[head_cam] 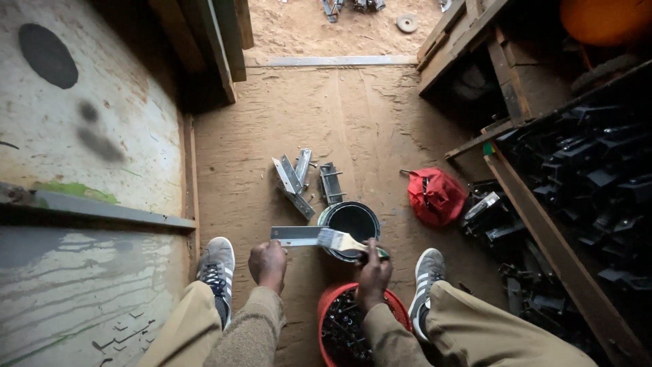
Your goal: Painting metal brackets using a paintbrush and a small can of paint.
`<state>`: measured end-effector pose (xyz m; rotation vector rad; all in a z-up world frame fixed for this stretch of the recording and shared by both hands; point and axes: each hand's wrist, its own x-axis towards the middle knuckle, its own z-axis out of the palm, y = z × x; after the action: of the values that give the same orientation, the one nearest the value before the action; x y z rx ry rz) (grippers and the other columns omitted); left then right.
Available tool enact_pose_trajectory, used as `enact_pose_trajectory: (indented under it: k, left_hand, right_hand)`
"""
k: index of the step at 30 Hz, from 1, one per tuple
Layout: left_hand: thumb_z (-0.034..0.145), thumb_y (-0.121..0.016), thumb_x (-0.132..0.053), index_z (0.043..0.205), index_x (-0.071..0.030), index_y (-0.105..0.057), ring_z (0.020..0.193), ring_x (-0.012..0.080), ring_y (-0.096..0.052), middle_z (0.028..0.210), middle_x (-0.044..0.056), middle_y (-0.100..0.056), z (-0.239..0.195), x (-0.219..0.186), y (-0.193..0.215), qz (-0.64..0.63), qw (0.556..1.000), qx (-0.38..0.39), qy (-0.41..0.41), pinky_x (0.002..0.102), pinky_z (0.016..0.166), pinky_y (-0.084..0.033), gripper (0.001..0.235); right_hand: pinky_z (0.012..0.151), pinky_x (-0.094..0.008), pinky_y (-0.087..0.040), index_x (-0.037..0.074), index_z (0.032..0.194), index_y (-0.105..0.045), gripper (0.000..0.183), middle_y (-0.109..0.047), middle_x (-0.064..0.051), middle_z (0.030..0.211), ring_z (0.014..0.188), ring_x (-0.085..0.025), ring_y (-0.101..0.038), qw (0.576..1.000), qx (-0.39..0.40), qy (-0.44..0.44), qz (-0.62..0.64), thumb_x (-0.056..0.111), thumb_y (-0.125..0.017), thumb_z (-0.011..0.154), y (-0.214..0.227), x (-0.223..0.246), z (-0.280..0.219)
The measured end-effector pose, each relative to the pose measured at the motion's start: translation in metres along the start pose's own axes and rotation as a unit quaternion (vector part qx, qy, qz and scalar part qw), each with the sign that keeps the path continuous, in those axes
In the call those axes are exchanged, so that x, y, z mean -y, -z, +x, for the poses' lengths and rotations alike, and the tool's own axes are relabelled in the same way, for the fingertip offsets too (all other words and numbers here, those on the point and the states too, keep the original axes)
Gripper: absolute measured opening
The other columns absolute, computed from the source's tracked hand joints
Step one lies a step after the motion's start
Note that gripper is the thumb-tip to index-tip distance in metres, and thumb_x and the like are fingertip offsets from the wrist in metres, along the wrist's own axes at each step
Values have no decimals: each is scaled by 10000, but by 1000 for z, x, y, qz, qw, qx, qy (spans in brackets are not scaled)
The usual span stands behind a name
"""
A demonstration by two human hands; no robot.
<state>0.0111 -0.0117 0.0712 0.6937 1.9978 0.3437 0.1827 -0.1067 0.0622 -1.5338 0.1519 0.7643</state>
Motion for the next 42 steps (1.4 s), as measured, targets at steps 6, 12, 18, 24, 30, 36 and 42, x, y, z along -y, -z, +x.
enact_pose_trajectory:
  k: [6,12,18,24,30,36,42]
  left_hand:
    - [856,-530,-342,898,-88,-841,952,363,-712,960,145,-797,-8,-10,8,47,999,16,18,436,794,-498,403]
    - [928,-590,-297,983,-46,-825,982,369,-704,1033,158,-794,-20,-21,16,36,999,24,33,453,806,-492,348]
    - [917,-603,-280,901,-63,-824,910,316,-704,965,114,-795,-20,-20,16,22,998,26,45,423,765,-491,311]
    - [896,-633,-330,857,-83,-827,912,387,-701,954,174,-785,0,1,7,60,998,13,-1,462,775,-467,317]
    - [900,-592,-365,811,-207,-817,1143,310,-700,984,58,-795,-8,-8,14,71,997,26,32,380,942,-535,288]
    - [888,-555,-323,802,-182,-827,1170,339,-688,958,95,-803,16,9,4,110,993,26,-31,417,972,-528,318]
    - [883,-568,-308,974,-102,-807,1194,380,-667,1080,168,-773,9,8,0,70,993,22,-95,494,1001,-513,328]
  right_hand:
    - [690,-422,-536,71,923,-769,272,-772,-137,918,787,-267,-692,962,-148,25,-228,327,-679,947,7,17,-10]
    - [551,-246,-421,117,957,-730,186,-644,-25,743,640,-110,-545,992,-40,75,-93,242,-612,1027,22,-6,15]
    - [496,-305,-465,78,905,-788,244,-706,-70,746,604,-171,-601,991,-10,-7,-130,270,-662,989,3,-6,2]
    - [507,-381,-415,56,788,-735,310,-684,-90,708,590,-189,-568,980,-140,1,-144,302,-686,971,-6,34,-14]
    - [521,-276,-516,64,840,-745,231,-672,-96,674,598,-176,-653,983,57,-23,-172,284,-758,908,-48,-6,-11]
    - [697,-361,-497,169,725,-800,445,-733,-74,681,772,-299,-734,911,-122,17,-393,602,-734,799,25,-30,74]
    - [709,-346,-485,99,687,-720,448,-683,-73,655,711,-230,-682,945,-144,68,-286,508,-704,870,26,3,60]
